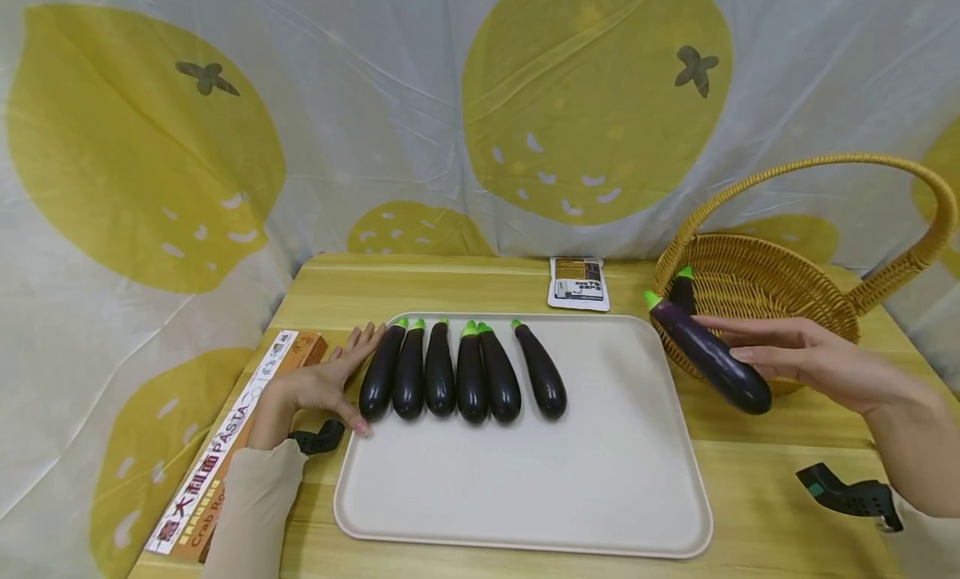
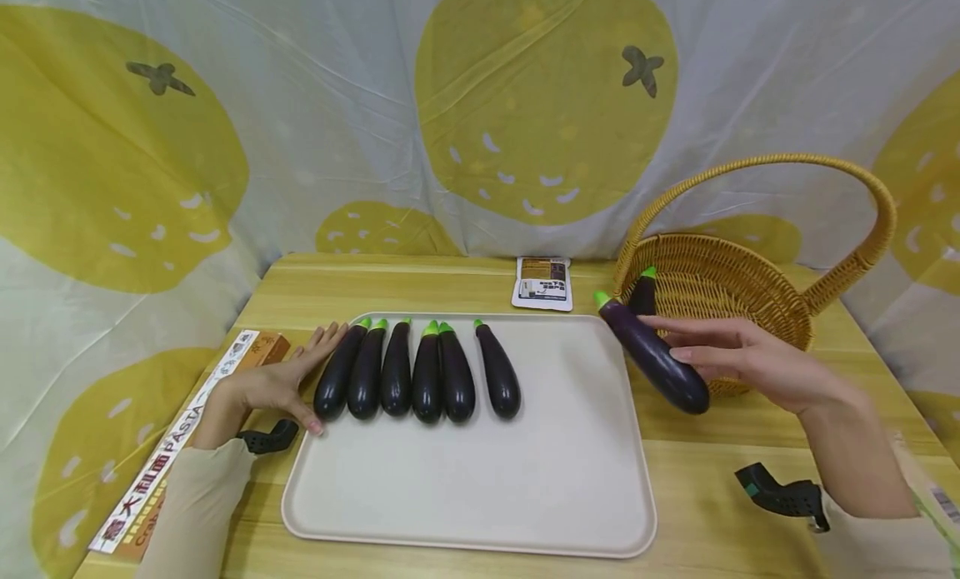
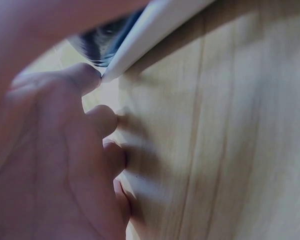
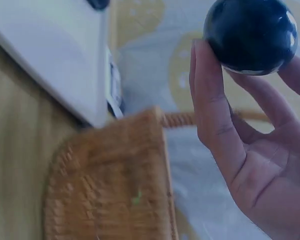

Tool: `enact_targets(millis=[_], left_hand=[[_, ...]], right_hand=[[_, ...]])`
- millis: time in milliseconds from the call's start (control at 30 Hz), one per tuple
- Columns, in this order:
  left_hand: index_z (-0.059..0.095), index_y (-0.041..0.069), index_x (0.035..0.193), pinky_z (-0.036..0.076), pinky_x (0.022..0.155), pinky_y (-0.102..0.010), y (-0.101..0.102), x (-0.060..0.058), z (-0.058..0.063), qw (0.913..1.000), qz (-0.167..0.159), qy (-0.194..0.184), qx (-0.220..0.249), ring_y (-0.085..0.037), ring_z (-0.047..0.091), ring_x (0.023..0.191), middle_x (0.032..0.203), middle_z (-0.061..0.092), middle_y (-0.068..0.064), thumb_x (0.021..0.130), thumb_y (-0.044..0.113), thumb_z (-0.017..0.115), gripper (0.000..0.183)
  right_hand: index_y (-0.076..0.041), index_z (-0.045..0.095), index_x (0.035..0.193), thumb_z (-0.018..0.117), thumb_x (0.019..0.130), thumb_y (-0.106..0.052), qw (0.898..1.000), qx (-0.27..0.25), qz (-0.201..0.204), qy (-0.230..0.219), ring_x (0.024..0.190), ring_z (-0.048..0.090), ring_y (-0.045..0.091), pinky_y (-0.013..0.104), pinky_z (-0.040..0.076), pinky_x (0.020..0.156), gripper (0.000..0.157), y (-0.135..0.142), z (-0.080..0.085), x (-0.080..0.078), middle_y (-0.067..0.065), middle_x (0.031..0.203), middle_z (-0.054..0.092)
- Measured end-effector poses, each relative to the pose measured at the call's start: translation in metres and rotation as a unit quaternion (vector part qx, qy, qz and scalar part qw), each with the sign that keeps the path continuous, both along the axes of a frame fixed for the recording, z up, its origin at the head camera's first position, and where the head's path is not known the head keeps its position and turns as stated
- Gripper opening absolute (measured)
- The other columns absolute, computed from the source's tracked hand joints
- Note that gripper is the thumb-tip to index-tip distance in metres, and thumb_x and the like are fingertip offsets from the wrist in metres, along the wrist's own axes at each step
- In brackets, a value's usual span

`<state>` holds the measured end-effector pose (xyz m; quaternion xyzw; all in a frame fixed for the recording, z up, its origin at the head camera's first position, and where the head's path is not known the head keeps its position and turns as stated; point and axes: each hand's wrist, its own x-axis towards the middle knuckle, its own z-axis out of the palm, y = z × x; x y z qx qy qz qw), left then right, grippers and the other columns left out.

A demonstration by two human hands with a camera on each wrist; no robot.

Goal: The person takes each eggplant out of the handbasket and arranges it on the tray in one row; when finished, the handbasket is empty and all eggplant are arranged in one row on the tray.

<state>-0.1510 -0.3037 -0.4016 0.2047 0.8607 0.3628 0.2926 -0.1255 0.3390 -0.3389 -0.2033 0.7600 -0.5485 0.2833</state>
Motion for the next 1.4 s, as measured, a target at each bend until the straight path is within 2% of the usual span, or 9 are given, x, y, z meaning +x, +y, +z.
enact_targets(millis=[100, 267, 367, 467, 600, 900, 1100, 1233, 1400], left_hand=[[-0.011, 0.016, 0.167, -0.023, 0.114, -0.076, 0.0, -0.001, -0.001, 1.0, -0.004, 0.004, 0.0, -0.048, -0.036, 0.15, 0.166, -0.032, -0.024, 0.063, 0.021, 0.099, 0.151], [-0.012, 0.014, 0.166, -0.023, 0.114, -0.076, 0.001, -0.003, -0.002, 0.9999, -0.012, 0.009, 0.002, -0.048, -0.037, 0.15, 0.166, -0.032, -0.025, 0.064, 0.023, 0.099, 0.151], [-0.011, 0.012, 0.166, -0.022, 0.114, -0.077, 0.002, -0.004, -0.001, 0.9998, -0.017, 0.012, 0.002, -0.049, -0.037, 0.15, 0.166, -0.031, -0.026, 0.064, 0.023, 0.099, 0.151], [-0.011, 0.011, 0.166, -0.022, 0.114, -0.077, 0.003, -0.005, -0.001, 0.9997, -0.018, 0.014, -0.001, -0.049, -0.036, 0.15, 0.166, -0.031, -0.026, 0.064, 0.024, 0.099, 0.151], [-0.011, 0.012, 0.166, -0.023, 0.114, -0.076, 0.004, -0.004, -0.001, 0.9998, -0.017, 0.01, -0.001, -0.049, -0.036, 0.15, 0.166, -0.032, -0.026, 0.064, 0.023, 0.099, 0.15], [-0.011, 0.013, 0.166, -0.022, 0.115, -0.076, 0.003, -0.003, -0.001, 0.9999, -0.011, 0.01, -0.003, -0.049, -0.035, 0.15, 0.166, -0.031, -0.026, 0.063, 0.023, 0.099, 0.151], [-0.01, 0.013, 0.167, -0.022, 0.115, -0.075, 0.001, -0.002, -0.002, 1.0, -0.006, 0.006, 0.0, -0.048, -0.036, 0.15, 0.166, -0.031, -0.025, 0.063, 0.022, 0.099, 0.151], [-0.01, 0.013, 0.167, -0.023, 0.115, -0.075, 0.0, -0.001, -0.001, 1.0, -0.004, 0.003, 0.003, -0.047, -0.037, 0.15, 0.166, -0.032, -0.025, 0.063, 0.021, 0.099, 0.151], [-0.011, 0.012, 0.166, -0.023, 0.115, -0.075, 0.0, -0.001, -0.001, 1.0, -0.005, 0.005, 0.002, -0.048, -0.036, 0.15, 0.166, -0.032, -0.025, 0.063, 0.021, 0.099, 0.151]], right_hand=[[-0.013, 0.035, 0.162, 0.043, 0.111, -0.009, 1.0, -0.003, 0.003, -0.019, 0.132, 0.057, -0.001, 0.026, 0.057, 0.097, 0.052, -0.03, -0.003, -0.001, -0.016, 0.158, 0.049], [-0.016, 0.043, 0.159, 0.055, 0.108, -0.023, 0.999, 0.015, -0.021, -0.03, 0.13, 0.054, -0.007, 0.033, 0.056, 0.102, 0.054, -0.081, -0.019, -0.007, 0.011, 0.171, 0.029], [-0.015, 0.042, 0.159, 0.061, 0.105, -0.026, 0.998, 0.028, -0.036, -0.039, 0.118, 0.062, 0.0, 0.037, 0.058, 0.097, 0.058, -0.104, -0.032, -0.012, 0.021, 0.159, 0.044], [-0.011, 0.04, 0.16, 0.063, 0.104, -0.025, 0.998, 0.033, -0.039, -0.045, 0.106, 0.068, 0.007, 0.035, 0.06, 0.089, 0.062, -0.121, -0.042, -0.015, 0.019, 0.136, 0.062], [-0.006, 0.039, 0.159, 0.063, 0.104, -0.02, 0.998, 0.033, -0.048, -0.031, 0.097, 0.07, 0.006, 0.029, 0.061, 0.083, 0.062, -0.136, -0.054, -0.015, 0.019, 0.123, 0.072], [-0.004, 0.043, 0.157, 0.065, 0.102, -0.016, 0.995, 0.03, -0.086, -0.035, 0.094, 0.068, 0.006, 0.028, 0.061, 0.079, 0.06, -0.157, -0.062, -0.01, 0.022, 0.123, 0.071], [-0.004, 0.044, 0.157, 0.065, 0.102, -0.017, 0.994, 0.032, -0.097, -0.045, 0.098, 0.066, 0.008, 0.031, 0.061, 0.084, 0.06, -0.168, -0.062, -0.003, 0.018, 0.12, 0.071], [-0.004, 0.044, 0.156, 0.065, 0.102, -0.016, 0.992, 0.032, -0.117, -0.042, 0.1, 0.065, 0.007, 0.032, 0.061, 0.089, 0.059, -0.173, -0.062, 0.0, 0.016, 0.117, 0.071], [-0.005, 0.047, 0.155, 0.065, 0.101, -0.016, 0.99, 0.047, -0.134, -0.024, 0.099, 0.065, 0.008, 0.027, 0.06, 0.086, 0.058, -0.178, -0.064, 0.0, 0.018, 0.117, 0.073]])
